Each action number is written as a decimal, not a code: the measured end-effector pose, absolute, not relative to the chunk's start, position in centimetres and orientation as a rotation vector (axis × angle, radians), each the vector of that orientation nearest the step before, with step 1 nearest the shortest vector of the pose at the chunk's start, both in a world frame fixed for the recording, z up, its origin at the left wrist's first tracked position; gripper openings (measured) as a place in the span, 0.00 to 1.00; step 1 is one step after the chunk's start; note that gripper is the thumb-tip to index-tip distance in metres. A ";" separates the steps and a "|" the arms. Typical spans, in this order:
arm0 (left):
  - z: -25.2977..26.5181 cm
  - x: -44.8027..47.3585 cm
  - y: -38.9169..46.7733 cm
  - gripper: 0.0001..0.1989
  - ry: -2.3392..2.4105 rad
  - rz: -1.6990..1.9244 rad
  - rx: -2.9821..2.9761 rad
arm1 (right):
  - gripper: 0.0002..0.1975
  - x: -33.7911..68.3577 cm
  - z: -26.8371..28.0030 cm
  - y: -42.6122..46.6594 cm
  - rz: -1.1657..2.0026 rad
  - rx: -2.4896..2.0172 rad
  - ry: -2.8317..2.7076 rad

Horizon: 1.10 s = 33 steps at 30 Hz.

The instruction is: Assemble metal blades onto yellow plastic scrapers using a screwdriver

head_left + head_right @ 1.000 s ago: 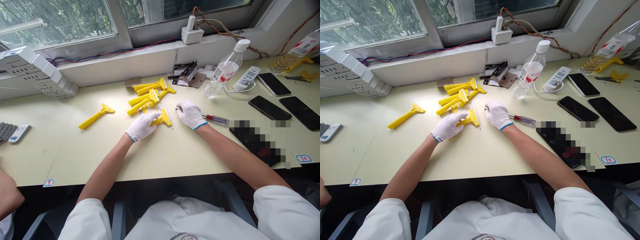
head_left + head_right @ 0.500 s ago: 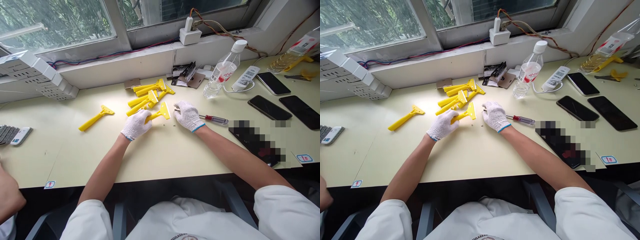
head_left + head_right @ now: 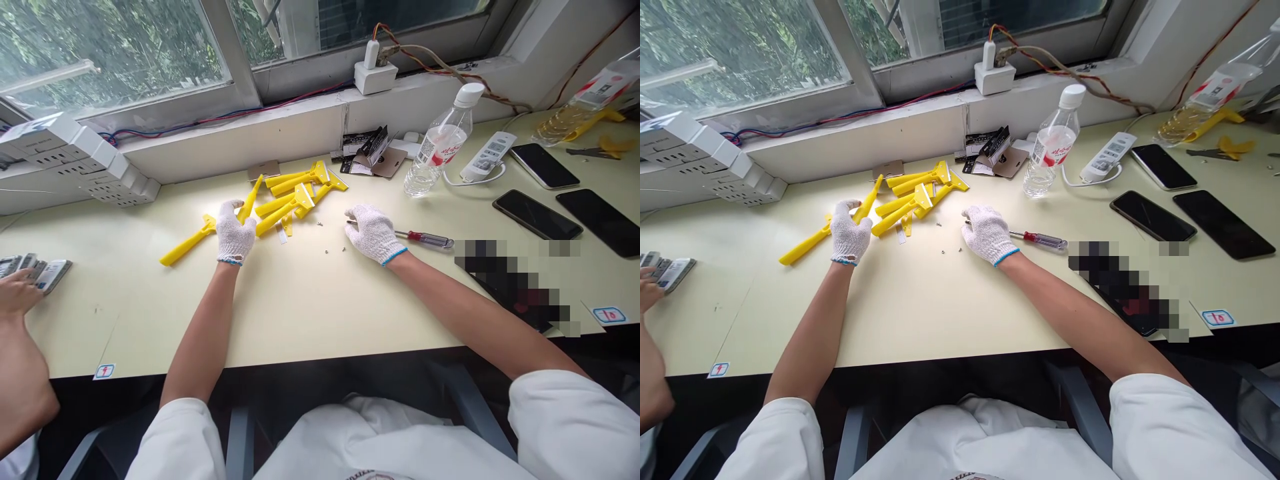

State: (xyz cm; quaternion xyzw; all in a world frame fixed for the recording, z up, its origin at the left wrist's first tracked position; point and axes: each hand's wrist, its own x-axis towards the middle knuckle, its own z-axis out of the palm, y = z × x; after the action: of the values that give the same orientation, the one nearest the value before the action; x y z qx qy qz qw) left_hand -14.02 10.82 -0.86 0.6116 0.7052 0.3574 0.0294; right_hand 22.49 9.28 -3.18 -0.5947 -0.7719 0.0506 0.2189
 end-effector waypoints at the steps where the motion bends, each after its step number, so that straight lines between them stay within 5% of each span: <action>1: -1.1 -14.2 11.0 0.25 2.128 1.102 1.886 | 0.21 22.5 -3.1 9.2 0.137 -1.641 -2.139; 14: -1.1 -17.1 11.3 0.22 2.294 1.259 1.833 | 0.22 22.0 -2.3 8.0 0.174 -1.525 -2.249; 21: 0.7 -22.6 11.1 0.13 2.550 0.798 1.627 | 0.26 21.8 -2.2 7.0 0.276 -1.265 -2.405; 26: 0.5 -23.3 10.9 0.17 2.630 0.663 1.433 | 0.34 20.4 -2.3 5.7 0.335 -1.003 -2.539; 33: 2.6 -21.6 10.3 0.20 2.518 1.041 1.204 | 0.39 15.1 -3.3 3.0 0.340 -0.723 -2.686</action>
State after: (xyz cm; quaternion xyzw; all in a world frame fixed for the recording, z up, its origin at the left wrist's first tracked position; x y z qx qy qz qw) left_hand -21.56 10.26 2.55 0.4029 0.8425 0.3482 0.0813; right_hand 15.06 3.04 -3.26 -0.2544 -0.9447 0.1195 0.1690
